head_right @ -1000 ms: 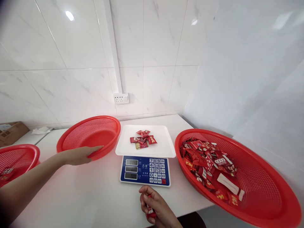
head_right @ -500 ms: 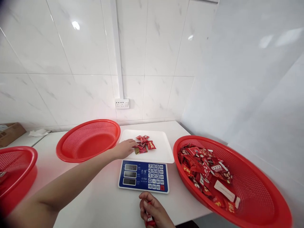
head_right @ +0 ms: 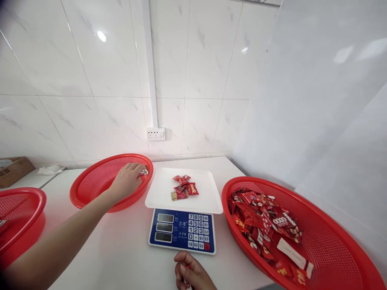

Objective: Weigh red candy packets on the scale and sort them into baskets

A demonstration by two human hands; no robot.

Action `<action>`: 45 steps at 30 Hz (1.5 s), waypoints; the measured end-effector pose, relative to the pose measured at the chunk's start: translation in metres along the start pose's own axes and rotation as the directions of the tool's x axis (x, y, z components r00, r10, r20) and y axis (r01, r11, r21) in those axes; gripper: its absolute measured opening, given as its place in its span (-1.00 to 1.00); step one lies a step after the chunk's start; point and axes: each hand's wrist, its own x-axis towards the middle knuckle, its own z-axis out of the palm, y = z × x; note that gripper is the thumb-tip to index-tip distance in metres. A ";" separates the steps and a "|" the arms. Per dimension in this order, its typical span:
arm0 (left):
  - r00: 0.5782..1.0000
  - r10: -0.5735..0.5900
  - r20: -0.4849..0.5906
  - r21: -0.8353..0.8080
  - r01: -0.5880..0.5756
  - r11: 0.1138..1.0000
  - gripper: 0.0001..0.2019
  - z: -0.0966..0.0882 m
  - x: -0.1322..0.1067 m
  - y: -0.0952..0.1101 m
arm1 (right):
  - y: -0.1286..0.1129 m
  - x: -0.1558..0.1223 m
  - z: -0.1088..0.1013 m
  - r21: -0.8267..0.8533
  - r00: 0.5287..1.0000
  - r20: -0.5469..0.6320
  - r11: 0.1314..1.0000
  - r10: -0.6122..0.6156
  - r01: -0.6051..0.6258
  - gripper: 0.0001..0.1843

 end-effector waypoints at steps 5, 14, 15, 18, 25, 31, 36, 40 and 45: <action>0.991 0.093 0.099 -0.049 -0.088 0.995 -0.67 0.013 0.006 0.008 | 0.000 0.000 0.001 -0.013 1.000 0.010 1.000 0.015 -0.015 -0.59; 0.793 0.456 0.404 -0.239 -0.389 0.890 -0.35 0.079 0.069 0.074 | -0.008 -0.009 0.013 0.060 0.994 -0.091 0.997 0.061 -0.056 -0.62; 0.776 0.465 0.425 -0.247 -0.395 0.885 -0.35 0.083 0.075 0.075 | -0.009 -0.010 0.014 0.068 0.994 -0.097 0.996 0.060 -0.053 -0.63; 0.762 0.465 0.451 -0.258 -0.387 0.885 -0.44 0.090 0.088 0.073 | -0.010 -0.011 0.015 0.084 0.995 -0.086 0.996 0.040 -0.033 -0.64; 0.889 0.331 0.318 -0.244 -0.260 0.934 -0.76 0.086 0.077 0.054 | -0.009 -0.010 0.012 0.080 0.994 -0.090 0.995 0.063 -0.056 -0.64; 0.979 0.137 0.152 -0.285 -0.090 0.954 -0.72 0.063 0.052 0.036 | -0.008 -0.010 0.010 0.082 0.994 -0.076 0.994 0.074 -0.068 -0.64; 0.998 -0.043 0.055 -0.314 0.058 0.948 -0.71 0.026 0.032 0.004 | -0.011 -0.012 0.014 0.081 0.992 -0.098 0.994 0.081 -0.073 -0.66; 0.983 -0.181 -0.039 -0.225 0.167 0.960 -0.74 0.001 0.021 -0.024 | -0.013 -0.012 0.016 0.080 0.991 -0.104 0.994 0.087 -0.079 -0.67; 0.978 -0.175 -0.114 -0.117 0.162 0.980 -0.65 0.004 0.015 -0.022 | -0.012 -0.011 0.016 0.076 0.991 -0.100 0.994 0.086 -0.079 -0.66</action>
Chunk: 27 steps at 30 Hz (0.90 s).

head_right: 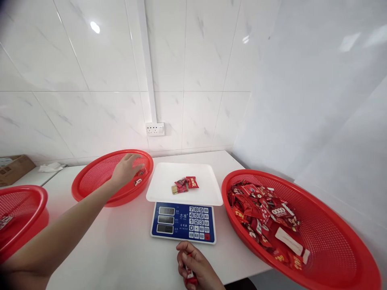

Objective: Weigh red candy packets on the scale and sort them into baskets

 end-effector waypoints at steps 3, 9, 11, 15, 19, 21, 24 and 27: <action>0.987 0.140 0.076 -0.016 -0.139 0.990 -0.63 0.021 -0.008 0.026 | 0.000 0.000 0.000 0.004 1.000 -0.002 1.000 0.003 -0.003 -0.66; 0.820 0.451 0.351 -0.146 -0.428 0.892 -0.39 0.077 -0.019 0.093 | 0.000 -0.003 0.002 0.009 0.999 -0.029 1.000 -0.016 0.016 -0.66; 0.765 0.497 0.410 -0.168 -0.472 0.865 -0.34 0.095 -0.016 0.107 | 0.000 -0.003 0.003 0.011 0.999 -0.032 1.000 -0.023 0.023 -0.66; 0.748 0.492 0.445 -0.140 -0.484 0.864 -0.36 0.120 -0.004 0.119 | 0.001 -0.004 0.003 0.013 0.998 -0.053 0.999 -0.038 0.039 -0.64; 0.787 0.475 0.394 -0.084 -0.483 0.871 -0.56 0.129 0.005 0.118 | 0.001 -0.004 0.002 0.020 0.998 -0.043 0.999 -0.039 0.039 -0.65; 0.801 0.471 0.370 -0.072 -0.481 0.874 -0.65 0.130 0.007 0.117 | 0.000 -0.003 0.002 0.029 0.999 -0.038 0.999 -0.037 0.038 -0.67; 0.820 0.459 0.341 -0.085 -0.459 0.884 -0.73 0.129 0.010 0.114 | 0.000 -0.003 0.002 0.039 0.999 -0.031 0.998 -0.039 0.040 -0.67; 0.857 0.421 0.298 -0.123 -0.403 0.907 -0.75 0.124 0.012 0.110 | 0.000 -0.002 0.001 0.051 0.999 -0.022 0.998 -0.042 0.043 -0.67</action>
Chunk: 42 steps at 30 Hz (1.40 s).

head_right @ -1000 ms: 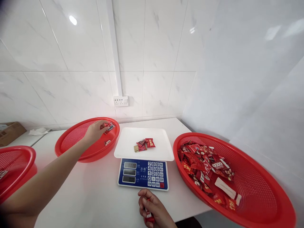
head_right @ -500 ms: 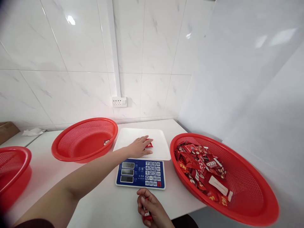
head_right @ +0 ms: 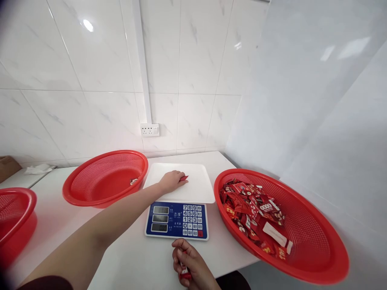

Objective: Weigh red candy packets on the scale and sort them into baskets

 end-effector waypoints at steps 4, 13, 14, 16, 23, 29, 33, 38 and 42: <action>0.988 -0.114 -0.107 -0.111 0.102 0.989 -0.69 -0.019 -0.005 -0.010 | 0.001 0.000 -0.002 -0.003 1.000 0.007 1.000 -0.002 0.002 -0.69; 0.871 -0.393 -0.294 -0.303 0.305 0.903 -0.62 -0.090 -0.039 -0.063 | 0.001 0.000 -0.004 -0.014 1.000 0.015 1.000 0.007 -0.006 -0.71; 0.855 -0.421 -0.302 -0.307 0.331 0.892 -0.63 -0.097 -0.046 -0.071 | 0.001 0.000 -0.004 -0.017 1.000 0.016 1.000 0.007 -0.007 -0.71; 0.826 -0.472 -0.308 -0.304 0.384 0.872 -0.63 -0.108 -0.062 -0.085 | 0.001 0.000 -0.004 -0.024 1.000 0.016 1.000 0.010 -0.010 -0.71; 0.766 -0.566 -0.305 -0.240 0.514 0.824 -0.74 -0.123 -0.096 -0.124 | 0.001 -0.001 -0.004 -0.032 1.000 0.006 0.999 0.020 -0.020 -0.72; 0.747 -0.563 -0.355 -0.243 0.507 0.827 -0.78 -0.125 -0.100 -0.132 | 0.003 0.000 -0.005 -0.026 1.000 -0.006 1.000 0.016 -0.016 -0.71; 0.763 -0.518 -0.386 -0.281 0.437 0.854 -0.76 -0.118 -0.110 -0.101 | 0.003 -0.001 -0.004 -0.039 1.000 -0.016 0.999 0.011 -0.011 -0.71; 0.898 -0.335 -0.284 -0.420 0.197 0.886 -0.81 -0.075 -0.150 -0.031 | 0.005 -0.004 0.000 -0.071 0.998 0.036 0.995 -0.060 0.062 -0.68; 0.991 0.092 0.101 -0.533 -0.025 0.846 -0.78 -0.024 -0.183 0.016 | -0.009 -0.006 0.008 -0.114 0.981 0.014 0.974 -0.196 0.196 -0.64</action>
